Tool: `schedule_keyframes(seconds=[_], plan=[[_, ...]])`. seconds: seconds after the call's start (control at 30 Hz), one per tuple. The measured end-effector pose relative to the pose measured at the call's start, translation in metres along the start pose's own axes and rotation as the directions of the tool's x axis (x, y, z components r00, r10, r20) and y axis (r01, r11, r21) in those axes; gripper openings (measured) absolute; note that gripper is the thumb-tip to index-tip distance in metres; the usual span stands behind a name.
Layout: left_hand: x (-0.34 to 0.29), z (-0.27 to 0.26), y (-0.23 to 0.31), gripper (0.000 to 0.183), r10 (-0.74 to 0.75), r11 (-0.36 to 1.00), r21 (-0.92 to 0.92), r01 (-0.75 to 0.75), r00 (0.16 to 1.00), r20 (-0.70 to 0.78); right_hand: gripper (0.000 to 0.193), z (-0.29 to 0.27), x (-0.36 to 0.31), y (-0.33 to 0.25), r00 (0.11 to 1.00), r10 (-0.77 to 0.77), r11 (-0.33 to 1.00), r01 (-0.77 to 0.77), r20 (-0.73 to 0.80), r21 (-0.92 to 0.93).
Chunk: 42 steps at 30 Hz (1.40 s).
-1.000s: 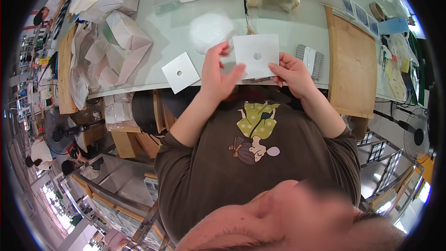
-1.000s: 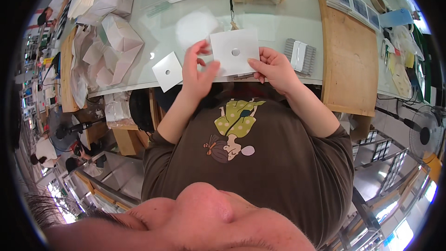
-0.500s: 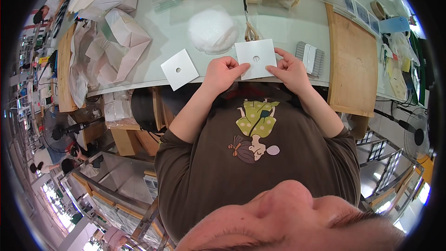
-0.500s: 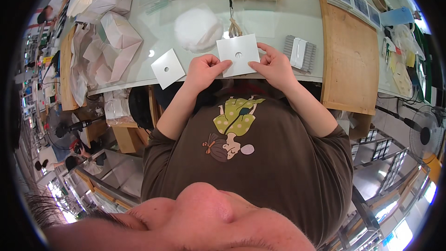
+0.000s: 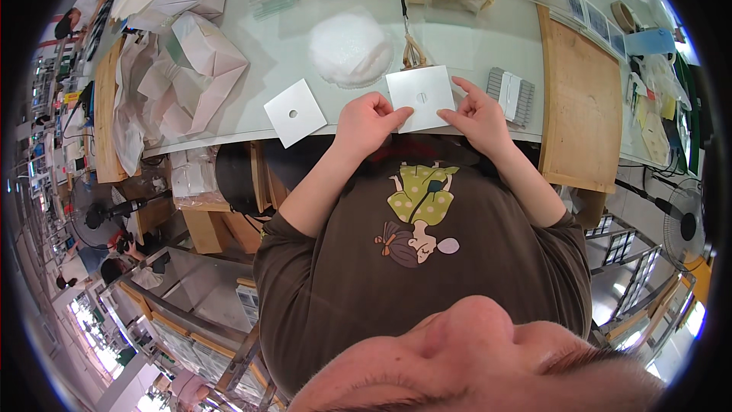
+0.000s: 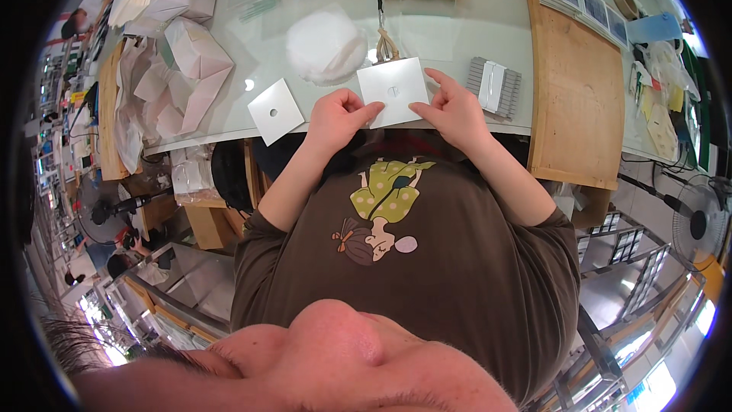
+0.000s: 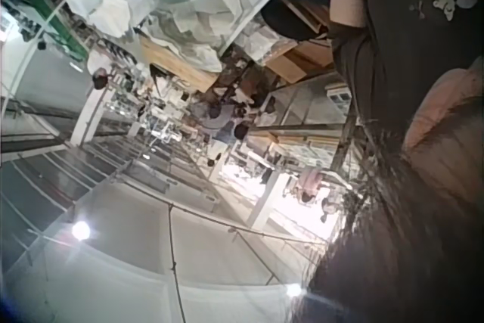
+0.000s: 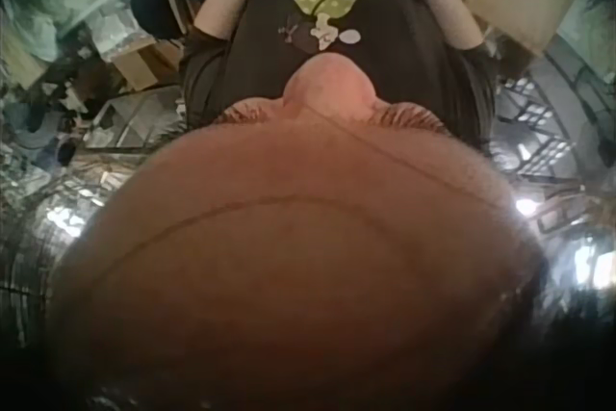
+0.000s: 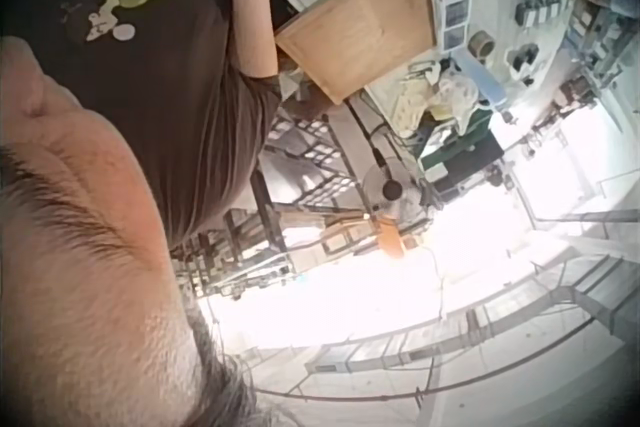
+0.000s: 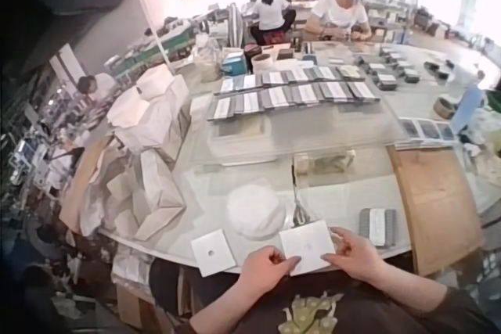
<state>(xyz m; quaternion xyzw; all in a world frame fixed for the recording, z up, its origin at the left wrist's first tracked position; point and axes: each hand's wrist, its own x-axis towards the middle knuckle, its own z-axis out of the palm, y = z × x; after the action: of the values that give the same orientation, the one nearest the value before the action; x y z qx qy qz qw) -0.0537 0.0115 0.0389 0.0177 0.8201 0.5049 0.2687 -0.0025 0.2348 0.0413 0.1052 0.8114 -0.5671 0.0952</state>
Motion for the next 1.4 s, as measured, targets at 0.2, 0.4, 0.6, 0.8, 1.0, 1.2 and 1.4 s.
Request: schedule_keyframes(seconds=[0.2,0.4,0.6,0.8,1.0,1.2,1.4], plan=[[0.005,0.007,-0.016,0.027,0.81,0.541,0.548,-0.638,0.57,-0.136,0.041,-0.021,-0.003,0.005,0.7,-0.694,0.611,0.697,0.168,-0.376],[-0.006,-0.017,-0.006,0.03,0.808,0.442,0.554,-0.706,0.581,0.096,0.036,-0.033,0.006,0.008,0.514,-0.752,0.269,0.811,0.412,-0.52],[0.007,-0.017,-0.005,0.027,0.882,0.318,0.591,-0.741,0.46,0.101,0.031,-0.03,0.006,-0.002,0.358,-0.894,0.214,0.87,0.27,-0.445],[0.013,-0.006,0.027,0.019,0.515,0.85,0.025,-0.526,0.822,-0.242,0.033,-0.001,-0.012,-0.001,0.912,-0.377,0.922,0.386,-0.16,0.03],[0.035,0.002,0.005,0.027,0.6,0.737,0.53,-0.42,0.767,-0.227,0.047,0.01,-0.008,0.024,0.999,0.026,0.996,-0.024,-0.026,0.085],[0.011,-0.013,-0.017,0.028,0.351,0.936,0.134,-0.325,0.882,-0.313,0.037,-0.003,-0.009,0.029,0.998,0.004,0.955,0.016,-0.068,0.296],[-0.014,-0.009,-0.024,0.021,-0.107,0.854,-0.459,0.243,0.947,0.302,0.034,-0.004,-0.002,0.031,1.0,0.028,0.923,-0.029,0.007,0.383]])
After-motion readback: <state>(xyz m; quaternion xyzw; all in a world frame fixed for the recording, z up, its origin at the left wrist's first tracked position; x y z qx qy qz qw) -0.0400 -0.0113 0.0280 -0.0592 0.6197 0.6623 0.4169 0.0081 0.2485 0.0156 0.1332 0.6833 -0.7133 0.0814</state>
